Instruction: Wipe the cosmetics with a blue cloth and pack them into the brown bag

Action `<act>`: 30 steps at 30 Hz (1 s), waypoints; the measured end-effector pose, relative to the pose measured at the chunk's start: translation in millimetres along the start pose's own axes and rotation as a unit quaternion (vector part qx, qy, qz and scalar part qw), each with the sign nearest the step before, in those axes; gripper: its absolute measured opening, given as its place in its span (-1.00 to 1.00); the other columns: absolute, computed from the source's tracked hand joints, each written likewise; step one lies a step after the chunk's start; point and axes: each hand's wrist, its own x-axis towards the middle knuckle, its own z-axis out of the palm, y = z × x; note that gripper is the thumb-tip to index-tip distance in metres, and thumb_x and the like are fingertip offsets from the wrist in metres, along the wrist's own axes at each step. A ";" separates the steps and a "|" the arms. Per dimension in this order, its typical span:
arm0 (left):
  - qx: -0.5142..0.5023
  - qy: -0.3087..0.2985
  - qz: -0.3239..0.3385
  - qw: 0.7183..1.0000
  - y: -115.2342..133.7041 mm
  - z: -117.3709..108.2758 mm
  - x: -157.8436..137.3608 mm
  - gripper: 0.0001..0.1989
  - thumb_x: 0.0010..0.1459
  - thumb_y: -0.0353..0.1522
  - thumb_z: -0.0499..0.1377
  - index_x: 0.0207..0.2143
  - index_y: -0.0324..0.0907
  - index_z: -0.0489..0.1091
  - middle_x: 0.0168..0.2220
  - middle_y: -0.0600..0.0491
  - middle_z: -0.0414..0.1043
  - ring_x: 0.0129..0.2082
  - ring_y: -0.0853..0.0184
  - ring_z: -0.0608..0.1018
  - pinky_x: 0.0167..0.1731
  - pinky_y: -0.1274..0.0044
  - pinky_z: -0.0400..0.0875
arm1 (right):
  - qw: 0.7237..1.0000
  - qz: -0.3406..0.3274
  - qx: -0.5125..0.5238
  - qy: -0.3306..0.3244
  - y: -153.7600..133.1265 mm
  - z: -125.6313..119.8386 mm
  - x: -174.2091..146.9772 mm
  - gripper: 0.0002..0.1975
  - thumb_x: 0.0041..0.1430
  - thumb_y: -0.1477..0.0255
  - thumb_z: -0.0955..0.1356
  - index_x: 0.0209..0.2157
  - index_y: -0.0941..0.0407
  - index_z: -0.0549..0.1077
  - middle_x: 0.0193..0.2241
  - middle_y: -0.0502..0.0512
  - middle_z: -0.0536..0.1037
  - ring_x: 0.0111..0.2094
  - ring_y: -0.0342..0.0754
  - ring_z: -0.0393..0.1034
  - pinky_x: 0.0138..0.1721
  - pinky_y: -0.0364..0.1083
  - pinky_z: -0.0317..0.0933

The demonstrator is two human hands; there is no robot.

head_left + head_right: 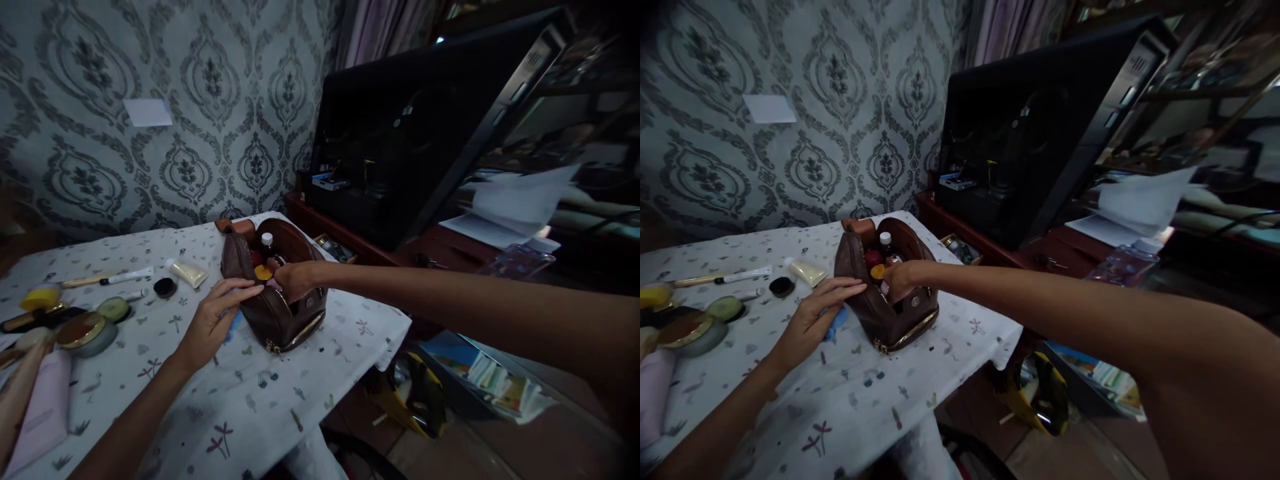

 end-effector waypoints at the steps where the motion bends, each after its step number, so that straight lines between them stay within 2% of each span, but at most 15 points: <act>1: 0.000 0.000 -0.001 1.000 -0.1 -0.2 -0.2 -0.65 0.39 -0.36 -0.02 0.08 0.03 0.46 0.07 -0.01 0.45 0.08 0.22 0.46 0.09 0.35 0.32 | 1.000 0.002 -0.002 -0.017 -0.7 0.9 -1.0 -0.57 0.12 0.36 0.44 0.00 0.27 0.48 -0.18 0.31 0.61 -0.17 0.12 0.53 -0.26 -0.10 0.32; 4: -0.003 0.000 -0.002 1.000 -0.4 -0.4 -0.6 -0.64 0.39 -0.36 -0.03 0.09 0.05 0.46 0.06 -0.01 0.45 0.08 0.23 0.45 0.12 0.33 0.31 | 0.999 0.015 0.015 -0.042 1.1 4.1 -3.0 -0.55 0.19 0.32 0.38 0.09 0.21 0.43 -0.10 0.26 0.59 -0.10 0.09 0.51 -0.24 -0.12 0.31; 11: -0.002 0.000 -0.001 1.000 -1.4 0.7 -0.8 -0.64 0.38 -0.37 -0.02 0.09 0.04 0.46 0.06 -0.01 0.45 0.08 0.24 0.45 0.11 0.32 0.34 | 0.997 0.056 0.026 -0.048 7.4 5.9 -0.6 -0.37 0.05 0.29 0.47 0.11 0.32 0.40 -0.05 0.29 0.57 -0.06 0.10 0.50 -0.31 -0.15 0.28; 16: -0.004 -0.008 -0.003 1.000 -2.0 0.3 -1.5 -0.63 0.39 -0.37 -0.04 0.12 0.08 0.42 0.09 0.00 0.42 0.10 0.24 0.43 0.11 0.30 0.32 | 0.997 0.054 -0.004 -0.052 6.2 3.3 -2.3 -0.43 0.10 0.30 0.44 0.10 0.30 0.43 -0.04 0.30 0.57 -0.04 0.11 0.49 -0.25 -0.14 0.29; 23: -0.002 -0.004 0.005 1.000 -1.0 0.4 -1.0 -0.63 0.39 -0.38 -0.04 0.11 0.07 0.43 0.08 -0.01 0.43 0.09 0.23 0.44 0.11 0.27 0.33 | 0.998 0.052 0.012 -0.034 7.5 9.1 -3.1 -0.39 0.02 0.31 0.47 0.10 0.27 0.44 -0.02 0.33 0.57 -0.02 0.14 0.50 -0.23 -0.13 0.35; 30: 0.002 -0.014 -0.007 1.000 0.6 -0.1 -1.2 -0.62 0.39 -0.38 -0.05 0.12 0.07 0.42 0.09 0.00 0.42 0.11 0.24 0.43 0.13 0.28 0.33 | 0.997 0.074 0.009 -0.023 0.8 18.5 -8.7 -0.50 0.12 0.36 0.39 0.09 0.27 0.46 -0.03 0.38 0.57 0.00 0.18 0.50 -0.11 -0.07 0.38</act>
